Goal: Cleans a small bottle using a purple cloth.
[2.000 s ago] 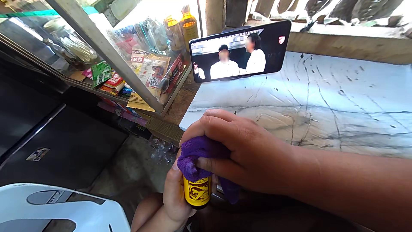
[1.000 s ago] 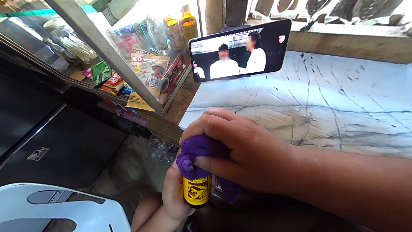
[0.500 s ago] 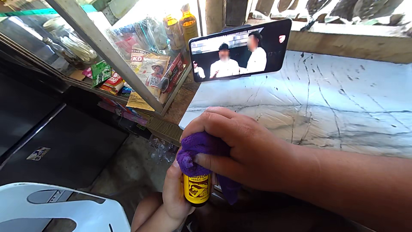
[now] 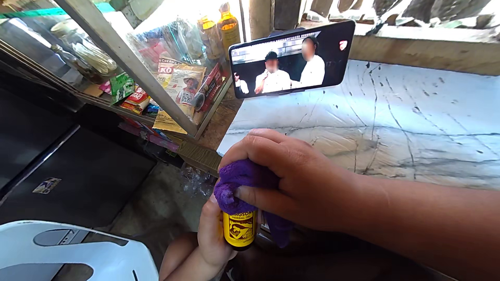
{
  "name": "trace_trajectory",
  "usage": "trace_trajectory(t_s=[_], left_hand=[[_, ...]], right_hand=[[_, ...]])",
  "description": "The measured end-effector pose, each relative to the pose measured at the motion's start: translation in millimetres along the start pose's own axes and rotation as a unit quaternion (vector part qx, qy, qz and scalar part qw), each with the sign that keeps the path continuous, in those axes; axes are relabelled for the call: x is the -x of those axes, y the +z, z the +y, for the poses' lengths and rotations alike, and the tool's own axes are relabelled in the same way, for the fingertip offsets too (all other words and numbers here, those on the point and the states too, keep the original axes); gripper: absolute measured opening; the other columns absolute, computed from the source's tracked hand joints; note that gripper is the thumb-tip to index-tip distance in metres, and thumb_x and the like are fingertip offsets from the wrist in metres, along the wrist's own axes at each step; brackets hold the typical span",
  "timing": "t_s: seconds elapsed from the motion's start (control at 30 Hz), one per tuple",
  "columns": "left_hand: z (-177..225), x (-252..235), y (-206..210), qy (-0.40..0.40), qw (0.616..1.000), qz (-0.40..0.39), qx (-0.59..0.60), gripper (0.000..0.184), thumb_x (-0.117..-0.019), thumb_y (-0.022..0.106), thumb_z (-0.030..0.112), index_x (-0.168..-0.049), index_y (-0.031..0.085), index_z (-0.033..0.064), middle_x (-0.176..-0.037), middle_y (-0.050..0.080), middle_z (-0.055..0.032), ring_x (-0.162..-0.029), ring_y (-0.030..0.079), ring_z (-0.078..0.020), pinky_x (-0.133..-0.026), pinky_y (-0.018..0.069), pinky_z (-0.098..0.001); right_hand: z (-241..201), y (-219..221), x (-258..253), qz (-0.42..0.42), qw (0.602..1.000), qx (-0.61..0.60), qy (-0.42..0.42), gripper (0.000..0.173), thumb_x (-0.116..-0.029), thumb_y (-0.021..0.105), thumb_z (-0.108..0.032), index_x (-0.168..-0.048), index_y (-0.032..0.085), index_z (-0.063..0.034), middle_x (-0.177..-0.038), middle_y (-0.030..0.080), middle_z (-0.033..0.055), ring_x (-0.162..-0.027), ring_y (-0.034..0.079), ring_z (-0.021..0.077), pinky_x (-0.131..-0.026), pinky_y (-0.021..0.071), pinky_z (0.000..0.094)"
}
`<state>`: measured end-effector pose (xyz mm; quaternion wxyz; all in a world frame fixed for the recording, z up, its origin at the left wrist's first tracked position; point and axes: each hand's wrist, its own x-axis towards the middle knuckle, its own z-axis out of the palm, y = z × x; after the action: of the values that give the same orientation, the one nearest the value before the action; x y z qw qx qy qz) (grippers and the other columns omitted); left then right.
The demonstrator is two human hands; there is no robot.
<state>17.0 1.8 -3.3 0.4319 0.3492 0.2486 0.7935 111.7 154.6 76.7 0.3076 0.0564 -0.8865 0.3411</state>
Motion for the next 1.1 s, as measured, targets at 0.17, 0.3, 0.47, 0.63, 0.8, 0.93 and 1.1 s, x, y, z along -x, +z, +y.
trace_trajectory(t_s=[0.17,0.3,0.47,0.63,0.8,0.93,1.1], left_hand=[[-0.6,-0.2,-0.6,-0.003,1.0,-0.001,0.011,0.041,-0.1017,0.053,0.047,-0.114,0.072,0.0119,-0.096,0.075,-0.0058,-0.084,0.073,-0.0119,-0.075,0.0593,-0.0268],[-0.6,0.4,-0.9,-0.006,1.0,-0.001,0.013,0.042,-0.1017,0.053,0.047,-0.113,0.072,0.0118,-0.095,0.075,-0.0059,-0.084,0.073,-0.0119,-0.075,0.0593,-0.027],[-0.9,-0.1,-0.9,-0.001,1.0,-0.003,0.014,0.042,-0.1015,0.053,0.047,-0.115,0.071,0.0117,-0.097,0.075,-0.0064,-0.085,0.073,-0.0124,-0.076,0.0596,-0.0275],[-0.9,0.1,-0.4,-0.005,1.0,-0.001,0.014,0.042,-0.1011,0.054,0.047,-0.113,0.072,0.0113,-0.096,0.076,-0.0062,-0.084,0.073,-0.012,-0.076,0.0595,-0.0267],[-0.8,-0.1,0.2,-0.001,1.0,-0.002,0.011,0.041,-0.1015,0.053,0.046,-0.114,0.072,0.0118,-0.097,0.076,-0.0055,-0.085,0.073,-0.0112,-0.077,0.0594,-0.0266],[-0.3,-1.9,1.4,0.003,1.0,0.002,-0.008,0.042,-0.1022,0.052,0.047,-0.113,0.072,0.0126,-0.096,0.076,-0.005,-0.084,0.073,-0.011,-0.074,0.0596,-0.026],[5.6,-6.6,1.8,0.013,0.998,0.037,-0.052,0.037,-0.1017,0.055,0.044,-0.122,0.065,0.0144,-0.102,0.074,-0.0049,-0.087,0.073,-0.012,-0.075,0.0612,-0.027]], right_hand=[[-0.1,0.0,-0.1,-0.001,1.0,0.001,0.002,0.023,-0.0912,0.069,-0.022,-0.113,0.07,-0.0139,-0.094,0.062,-0.0039,-0.088,0.062,0.0018,-0.07,0.0534,0.0167],[0.2,0.6,0.1,0.001,1.0,0.0,0.0,0.024,-0.091,0.069,-0.023,-0.114,0.07,-0.0135,-0.096,0.063,-0.0034,-0.09,0.063,0.0023,-0.071,0.0538,0.0171],[0.4,0.5,0.0,0.0,1.0,-0.001,0.002,0.024,-0.0913,0.069,-0.023,-0.113,0.07,-0.0141,-0.095,0.062,-0.0041,-0.089,0.062,0.0016,-0.071,0.0536,0.0167],[0.2,0.2,0.1,-0.001,1.0,-0.003,0.004,0.024,-0.0911,0.07,-0.022,-0.113,0.07,-0.0137,-0.095,0.063,-0.0037,-0.089,0.063,0.0018,-0.071,0.0539,0.0169],[0.1,0.3,-0.2,-0.002,1.0,-0.002,0.005,0.025,-0.0907,0.07,-0.023,-0.113,0.07,-0.014,-0.095,0.062,-0.0038,-0.089,0.062,0.0015,-0.071,0.0537,0.0164],[0.1,-0.2,-0.5,-0.001,1.0,-0.006,0.007,0.024,-0.0905,0.07,-0.021,-0.114,0.07,-0.0131,-0.096,0.063,-0.0031,-0.09,0.063,0.0019,-0.071,0.054,0.0167],[0.7,-1.8,-1.2,0.017,1.0,-0.004,0.02,0.026,-0.0907,0.069,-0.02,-0.116,0.069,-0.0128,-0.098,0.064,-0.0034,-0.091,0.064,0.0023,-0.074,0.0552,0.0183]])
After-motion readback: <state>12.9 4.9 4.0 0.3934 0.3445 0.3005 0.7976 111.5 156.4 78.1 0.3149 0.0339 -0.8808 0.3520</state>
